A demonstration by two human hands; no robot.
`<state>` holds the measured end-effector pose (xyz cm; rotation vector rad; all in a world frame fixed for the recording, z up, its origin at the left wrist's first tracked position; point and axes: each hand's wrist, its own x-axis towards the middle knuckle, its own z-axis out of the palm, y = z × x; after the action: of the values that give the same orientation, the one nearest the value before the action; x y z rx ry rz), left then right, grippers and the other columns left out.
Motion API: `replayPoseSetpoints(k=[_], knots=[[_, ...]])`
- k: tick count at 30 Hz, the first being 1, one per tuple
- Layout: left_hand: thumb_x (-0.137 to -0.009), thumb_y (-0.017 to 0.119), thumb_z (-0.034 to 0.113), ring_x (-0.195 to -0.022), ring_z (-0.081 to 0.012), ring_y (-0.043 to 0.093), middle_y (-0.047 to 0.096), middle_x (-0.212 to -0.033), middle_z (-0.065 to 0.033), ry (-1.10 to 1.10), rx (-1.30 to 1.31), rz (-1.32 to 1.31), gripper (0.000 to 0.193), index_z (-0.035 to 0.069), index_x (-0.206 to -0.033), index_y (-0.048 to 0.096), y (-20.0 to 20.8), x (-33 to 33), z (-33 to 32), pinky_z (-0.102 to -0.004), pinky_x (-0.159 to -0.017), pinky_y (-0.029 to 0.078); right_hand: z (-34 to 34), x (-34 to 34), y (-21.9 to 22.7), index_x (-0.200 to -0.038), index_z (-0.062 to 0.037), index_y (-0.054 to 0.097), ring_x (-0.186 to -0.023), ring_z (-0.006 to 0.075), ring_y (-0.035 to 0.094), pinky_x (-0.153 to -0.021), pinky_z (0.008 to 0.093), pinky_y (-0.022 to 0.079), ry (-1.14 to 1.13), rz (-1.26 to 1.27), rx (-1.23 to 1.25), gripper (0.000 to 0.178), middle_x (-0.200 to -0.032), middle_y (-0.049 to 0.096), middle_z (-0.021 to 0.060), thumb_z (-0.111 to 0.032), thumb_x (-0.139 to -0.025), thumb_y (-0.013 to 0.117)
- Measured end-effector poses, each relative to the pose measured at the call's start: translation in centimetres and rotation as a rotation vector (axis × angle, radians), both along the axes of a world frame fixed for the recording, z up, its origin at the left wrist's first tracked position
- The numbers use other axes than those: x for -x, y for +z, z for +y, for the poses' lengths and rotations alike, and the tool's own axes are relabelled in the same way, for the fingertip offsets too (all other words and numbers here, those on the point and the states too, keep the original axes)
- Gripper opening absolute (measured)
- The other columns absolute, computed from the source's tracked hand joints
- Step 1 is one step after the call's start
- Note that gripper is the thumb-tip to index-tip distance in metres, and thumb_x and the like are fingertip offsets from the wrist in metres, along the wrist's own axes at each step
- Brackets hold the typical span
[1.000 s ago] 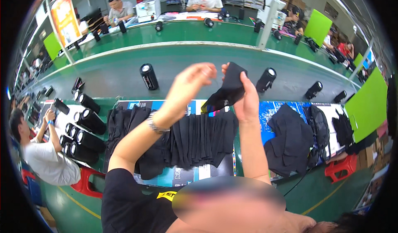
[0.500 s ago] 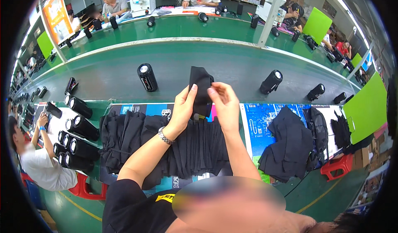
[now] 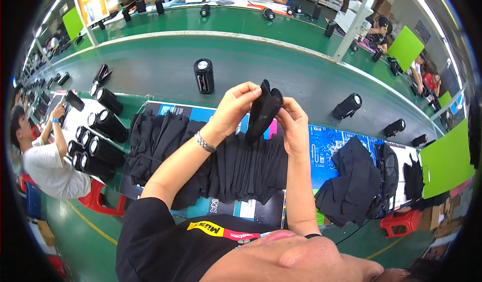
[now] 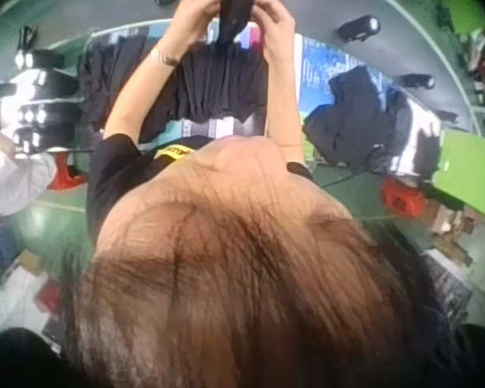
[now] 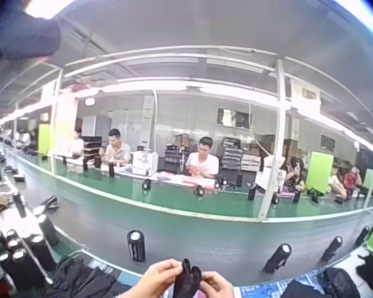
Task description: The person places black fabric components onto a series of cylindrical electronic housings by hand, fitting the fabric over the top and sides of each unit on the assembly line.
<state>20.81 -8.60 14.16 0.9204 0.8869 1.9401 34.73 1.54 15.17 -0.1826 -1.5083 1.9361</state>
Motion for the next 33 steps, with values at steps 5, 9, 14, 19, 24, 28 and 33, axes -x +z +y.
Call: replayPoseSetpoints(k=[5, 9, 14, 19, 24, 28, 33], knots=[[-0.096, 0.05, 0.023, -0.089, -0.0156, 0.065, 0.067, -0.1, -0.0056, -0.283, 0.053, -0.234, 0.026, 0.003, -0.109, 0.061, 0.9, 0.3, -2.1, -0.0298, -0.078, 0.052, 0.7, 0.0, 0.1, -0.099, -0.0016, 0.06, -0.084, 0.011, 0.061, -0.075, 0.0243, 0.049, 0.325, 0.124, 0.215, 0.012, -0.092, 0.065, 0.0042, -0.008, -0.091, 0.053], [-0.096, 0.051, 0.022, -0.094, -0.0134, 0.062, 0.065, -0.106, -0.0051, -0.307, 0.26, -0.089, 0.026, 0.004, -0.111, 0.063, 0.8, 1.4, -4.0, -0.0294, -0.086, 0.048, 0.7, 1.4, 0.7, -0.1, -0.0045, 0.058, -0.084, 0.0129, 0.064, -0.076, 0.0262, 0.049, 0.354, 0.083, 0.299, 0.012, -0.094, 0.066, 0.0057, -0.009, -0.091, 0.052], [-0.095, 0.054, 0.022, -0.102, -0.0134, 0.058, 0.062, -0.11, -0.0052, -0.138, 0.233, -0.042, 0.026, 0.003, -0.111, 0.06, -0.2, 6.5, -5.7, -0.0298, -0.091, 0.045, 1.3, 5.9, -1.5, -0.105, -0.0033, 0.06, -0.089, 0.0126, 0.062, -0.077, 0.0291, 0.05, 0.328, -0.141, 0.148, 0.017, -0.098, 0.065, 0.0041, -0.012, -0.092, 0.052], [-0.091, 0.059, 0.013, -0.091, -0.0155, 0.062, 0.065, -0.098, -0.0082, 0.238, 0.338, 0.042, 0.02, -0.001, -0.105, 0.062, -3.1, 11.4, -5.6, -0.0282, -0.082, 0.049, 1.3, 14.0, -3.6, -0.097, -0.0021, 0.066, -0.084, 0.016, 0.061, -0.072, 0.0301, 0.049, 0.009, -0.285, -0.133, 0.015, -0.095, 0.064, 0.0077, -0.012, -0.088, 0.06], [-0.085, 0.066, 0.009, -0.082, -0.014, 0.061, 0.066, -0.089, -0.0085, 0.78, 0.327, 0.326, 0.017, -0.003, -0.096, 0.062, -5.4, 16.8, -3.7, -0.0267, -0.073, 0.05, 1.1, 21.7, -6.6, -0.093, -0.003, 0.065, -0.079, 0.0287, 0.061, -0.071, 0.0395, 0.047, -0.468, -0.256, -0.712, 0.013, -0.092, 0.064, 0.0162, -0.012, -0.084, 0.06], [-0.085, 0.064, 0.01, -0.078, -0.0144, 0.061, 0.066, -0.086, -0.0092, 0.871, 0.462, 0.337, 0.017, -0.005, -0.093, 0.062, -7.0, 19.2, -0.2, -0.0275, -0.071, 0.049, 0.4, 23.5, -6.0, -0.091, -0.0044, 0.064, -0.076, 0.0316, 0.064, -0.07, 0.041, 0.049, -0.629, -0.297, -0.695, 0.011, -0.082, 0.065, 0.0168, -0.013, -0.085, 0.059], [-0.086, 0.062, 0.01, -0.072, -0.0156, 0.059, 0.064, -0.08, -0.009, 0.605, 0.455, -0.05, 0.015, -0.004, -0.087, 0.063, -6.9, 19.9, 0.9, -0.0289, -0.065, 0.048, 5.2, 25.6, -7.3, -0.087, -0.0005, 0.067, -0.067, 0.0142, 0.061, -0.058, 0.031, 0.05, -0.229, -0.478, -0.14, 0.014, -0.074, 0.065, 0.0068, -0.01, -0.086, 0.057]])
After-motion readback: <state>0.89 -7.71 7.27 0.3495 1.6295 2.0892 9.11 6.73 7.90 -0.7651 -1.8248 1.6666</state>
